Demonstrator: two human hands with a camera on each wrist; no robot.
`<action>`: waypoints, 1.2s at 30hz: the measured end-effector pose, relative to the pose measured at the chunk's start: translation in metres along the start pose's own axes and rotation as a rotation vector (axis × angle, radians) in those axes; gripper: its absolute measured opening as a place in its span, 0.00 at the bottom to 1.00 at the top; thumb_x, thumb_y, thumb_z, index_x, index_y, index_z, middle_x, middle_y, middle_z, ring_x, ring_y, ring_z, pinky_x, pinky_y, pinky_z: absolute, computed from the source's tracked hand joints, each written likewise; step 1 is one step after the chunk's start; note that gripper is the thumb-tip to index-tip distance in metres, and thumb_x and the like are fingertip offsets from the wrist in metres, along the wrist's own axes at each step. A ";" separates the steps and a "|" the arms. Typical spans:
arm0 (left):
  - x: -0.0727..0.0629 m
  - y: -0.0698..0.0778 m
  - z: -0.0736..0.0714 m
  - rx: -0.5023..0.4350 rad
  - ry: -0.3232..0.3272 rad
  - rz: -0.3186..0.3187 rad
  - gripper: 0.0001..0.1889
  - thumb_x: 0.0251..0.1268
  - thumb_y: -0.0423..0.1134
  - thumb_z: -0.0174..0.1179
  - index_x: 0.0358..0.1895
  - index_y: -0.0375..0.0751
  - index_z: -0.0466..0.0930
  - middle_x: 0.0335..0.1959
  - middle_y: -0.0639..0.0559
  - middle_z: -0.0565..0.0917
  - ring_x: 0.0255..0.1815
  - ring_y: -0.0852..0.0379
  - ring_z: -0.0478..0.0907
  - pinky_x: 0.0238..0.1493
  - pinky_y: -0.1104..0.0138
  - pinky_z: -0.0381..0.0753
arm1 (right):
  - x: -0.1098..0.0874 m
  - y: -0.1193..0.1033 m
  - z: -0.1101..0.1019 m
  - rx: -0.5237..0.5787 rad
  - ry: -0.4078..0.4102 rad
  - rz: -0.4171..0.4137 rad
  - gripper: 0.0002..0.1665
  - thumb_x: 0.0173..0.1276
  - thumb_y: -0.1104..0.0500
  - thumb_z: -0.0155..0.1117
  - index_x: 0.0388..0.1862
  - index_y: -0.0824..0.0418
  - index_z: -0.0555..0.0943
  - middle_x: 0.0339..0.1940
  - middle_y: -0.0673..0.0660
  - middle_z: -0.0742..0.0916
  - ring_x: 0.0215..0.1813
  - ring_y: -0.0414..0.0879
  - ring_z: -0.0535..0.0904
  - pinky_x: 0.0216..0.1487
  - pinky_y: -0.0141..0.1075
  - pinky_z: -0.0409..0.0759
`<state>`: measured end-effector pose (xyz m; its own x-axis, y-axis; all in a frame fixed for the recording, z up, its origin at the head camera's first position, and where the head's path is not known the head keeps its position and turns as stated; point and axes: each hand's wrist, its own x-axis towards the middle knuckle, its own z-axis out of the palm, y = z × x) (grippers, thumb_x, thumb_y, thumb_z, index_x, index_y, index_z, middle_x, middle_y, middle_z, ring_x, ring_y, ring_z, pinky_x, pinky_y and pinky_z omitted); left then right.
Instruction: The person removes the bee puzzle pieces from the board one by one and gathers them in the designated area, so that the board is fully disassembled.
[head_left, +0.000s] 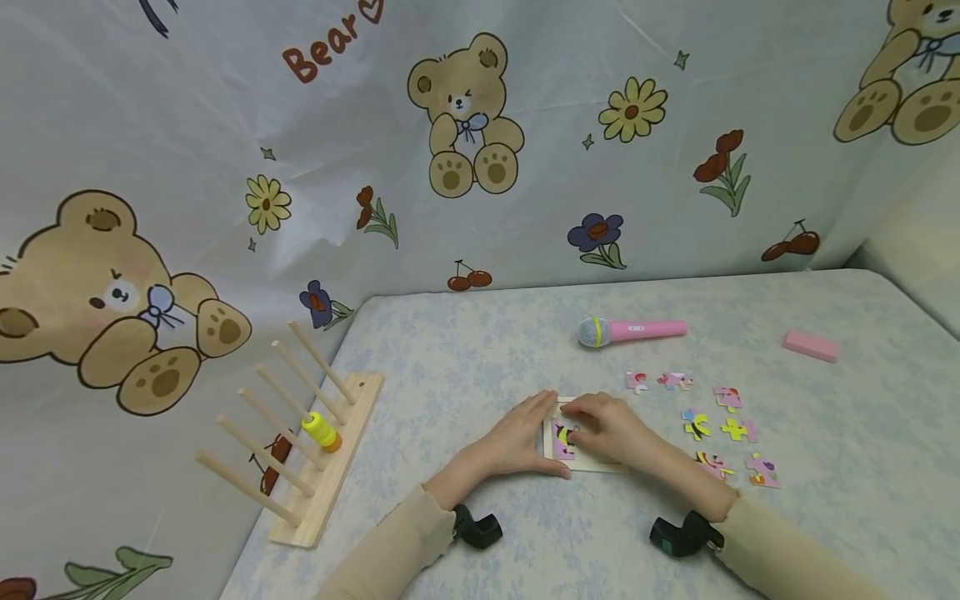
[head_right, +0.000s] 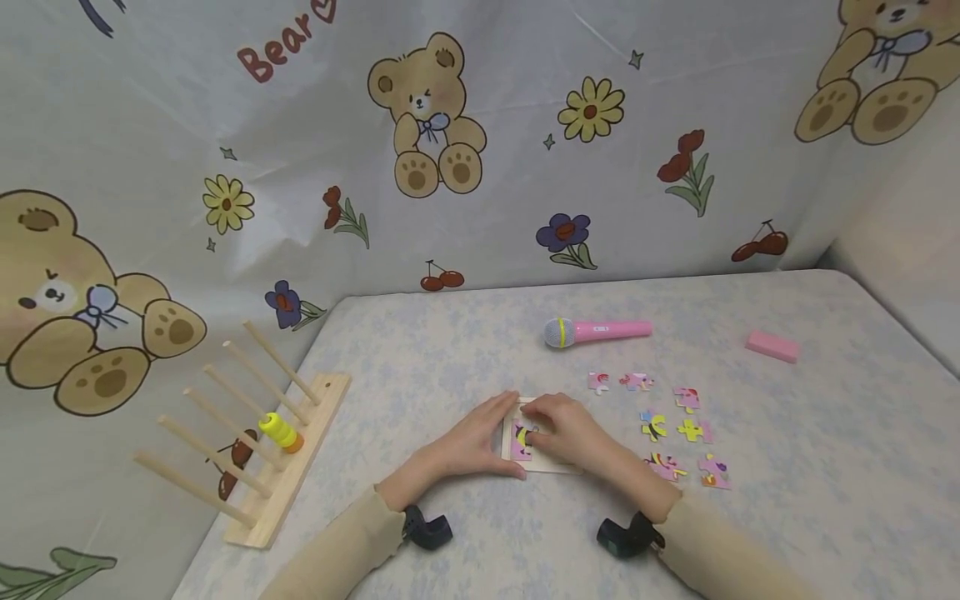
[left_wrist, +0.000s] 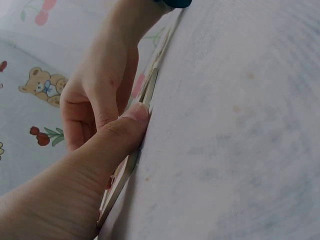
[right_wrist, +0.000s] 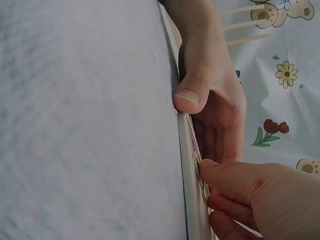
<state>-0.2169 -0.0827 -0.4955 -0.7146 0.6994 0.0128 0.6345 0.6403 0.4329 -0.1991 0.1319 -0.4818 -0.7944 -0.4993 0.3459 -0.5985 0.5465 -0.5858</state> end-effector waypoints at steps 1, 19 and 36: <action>0.000 0.000 0.000 -0.001 -0.001 -0.001 0.61 0.45 0.68 0.65 0.75 0.38 0.43 0.75 0.44 0.50 0.74 0.52 0.46 0.69 0.57 0.53 | 0.000 -0.001 0.000 0.003 0.000 -0.005 0.20 0.56 0.64 0.71 0.48 0.66 0.82 0.45 0.58 0.85 0.50 0.54 0.78 0.51 0.51 0.75; 0.000 -0.002 -0.002 -0.031 -0.011 0.008 0.50 0.59 0.64 0.57 0.75 0.37 0.44 0.75 0.45 0.50 0.74 0.53 0.45 0.70 0.58 0.50 | -0.001 -0.001 0.005 0.071 0.017 -0.033 0.17 0.56 0.68 0.70 0.46 0.64 0.80 0.44 0.52 0.83 0.49 0.47 0.79 0.52 0.45 0.77; -0.002 -0.004 -0.002 -0.027 0.002 0.052 0.46 0.64 0.58 0.55 0.74 0.34 0.45 0.74 0.42 0.51 0.74 0.51 0.45 0.70 0.57 0.51 | 0.002 -0.001 0.007 0.098 0.037 -0.172 0.18 0.52 0.73 0.71 0.43 0.65 0.80 0.41 0.56 0.82 0.39 0.48 0.80 0.39 0.39 0.81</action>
<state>-0.2189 -0.0872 -0.4951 -0.6815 0.7308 0.0381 0.6628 0.5944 0.4555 -0.1994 0.1260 -0.4861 -0.6853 -0.5536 0.4731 -0.7146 0.3862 -0.5832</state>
